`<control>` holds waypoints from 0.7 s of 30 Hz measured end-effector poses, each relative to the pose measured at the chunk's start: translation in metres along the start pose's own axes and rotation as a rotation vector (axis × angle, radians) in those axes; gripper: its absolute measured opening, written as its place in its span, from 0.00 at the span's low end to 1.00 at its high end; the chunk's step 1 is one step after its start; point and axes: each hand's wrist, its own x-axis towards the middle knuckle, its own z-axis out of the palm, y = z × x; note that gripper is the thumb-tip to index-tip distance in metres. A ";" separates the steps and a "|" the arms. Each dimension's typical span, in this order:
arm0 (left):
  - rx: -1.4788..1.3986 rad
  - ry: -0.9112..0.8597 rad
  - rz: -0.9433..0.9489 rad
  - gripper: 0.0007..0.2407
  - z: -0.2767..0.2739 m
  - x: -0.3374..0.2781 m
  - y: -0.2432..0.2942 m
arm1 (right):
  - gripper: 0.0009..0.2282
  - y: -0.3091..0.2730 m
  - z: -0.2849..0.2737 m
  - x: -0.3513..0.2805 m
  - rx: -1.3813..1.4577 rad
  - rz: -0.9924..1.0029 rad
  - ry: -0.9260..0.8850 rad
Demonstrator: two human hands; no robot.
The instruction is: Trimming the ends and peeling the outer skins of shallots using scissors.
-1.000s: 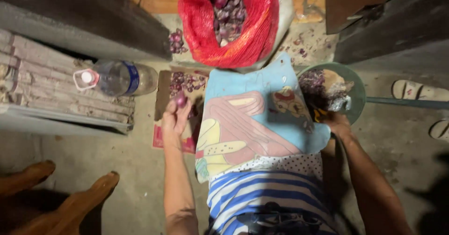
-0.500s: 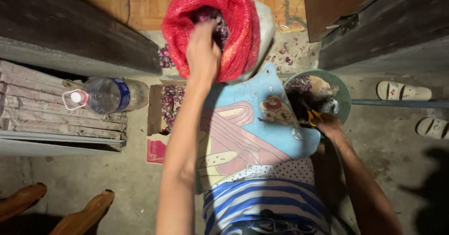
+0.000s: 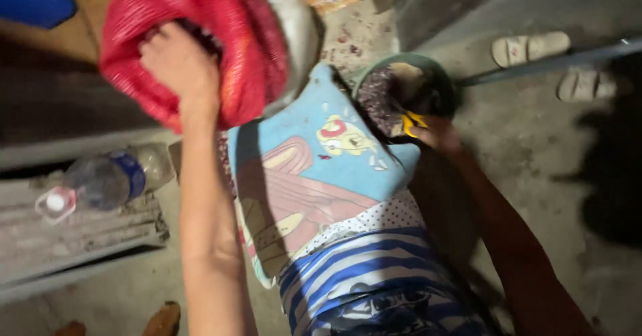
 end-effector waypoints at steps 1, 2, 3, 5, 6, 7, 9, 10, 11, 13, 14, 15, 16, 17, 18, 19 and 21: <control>-0.044 0.010 0.001 0.29 0.001 -0.001 -0.001 | 0.21 -0.032 -0.013 0.001 0.033 -0.041 -0.010; -0.082 0.021 -0.004 0.29 0.002 -0.003 -0.006 | 0.21 -0.064 -0.024 0.005 0.066 -0.090 -0.024; -0.088 0.021 0.011 0.29 -0.012 -0.008 -0.006 | 0.21 -0.044 -0.013 0.011 0.070 -0.080 -0.012; -0.324 0.038 0.048 0.27 -0.040 -0.019 -0.008 | 0.19 -0.006 0.006 0.026 -0.008 0.037 -0.184; -0.328 0.038 0.055 0.27 -0.035 -0.027 -0.016 | 0.19 0.000 0.008 0.034 -0.006 0.041 -0.178; -0.421 0.052 0.031 0.23 -0.029 -0.034 -0.025 | 0.18 0.006 0.011 0.043 -0.158 0.042 -0.162; -0.511 0.061 0.013 0.20 -0.045 -0.049 -0.027 | 0.18 0.010 0.014 0.045 -0.302 0.046 -0.148; -0.571 0.113 0.026 0.20 -0.068 -0.055 -0.023 | 0.18 0.006 0.011 0.048 -0.282 -0.006 -0.068; -0.631 0.166 0.042 0.21 -0.090 -0.060 -0.020 | 0.18 0.001 0.008 0.052 -0.261 -0.058 0.012; -0.909 0.115 -0.027 0.19 -0.119 -0.073 0.000 | 0.18 -0.037 -0.010 0.037 -0.067 -0.036 0.007; -1.207 0.064 -0.078 0.17 -0.132 -0.076 0.012 | 0.18 -0.056 -0.022 0.034 0.120 0.003 0.015; -1.200 0.085 -0.084 0.17 -0.126 -0.082 0.020 | 0.18 -0.085 -0.036 0.029 0.116 -0.018 0.012; -1.516 -0.082 -0.109 0.18 -0.119 -0.088 0.034 | 0.17 -0.111 -0.053 0.016 0.185 0.042 0.051; -1.829 -0.263 -0.123 0.19 -0.112 -0.093 0.049 | 0.16 -0.135 -0.070 0.003 0.253 0.101 0.089; -1.842 -0.273 -0.113 0.19 -0.115 -0.095 0.067 | 0.16 -0.146 -0.078 -0.008 0.249 0.112 0.103; -2.045 -0.382 -0.144 0.20 -0.117 -0.097 0.085 | 0.14 -0.156 -0.086 -0.020 0.308 0.079 0.165; -2.252 -0.528 -0.169 0.20 -0.119 -0.107 0.118 | 0.12 -0.181 -0.102 -0.050 0.365 0.065 0.243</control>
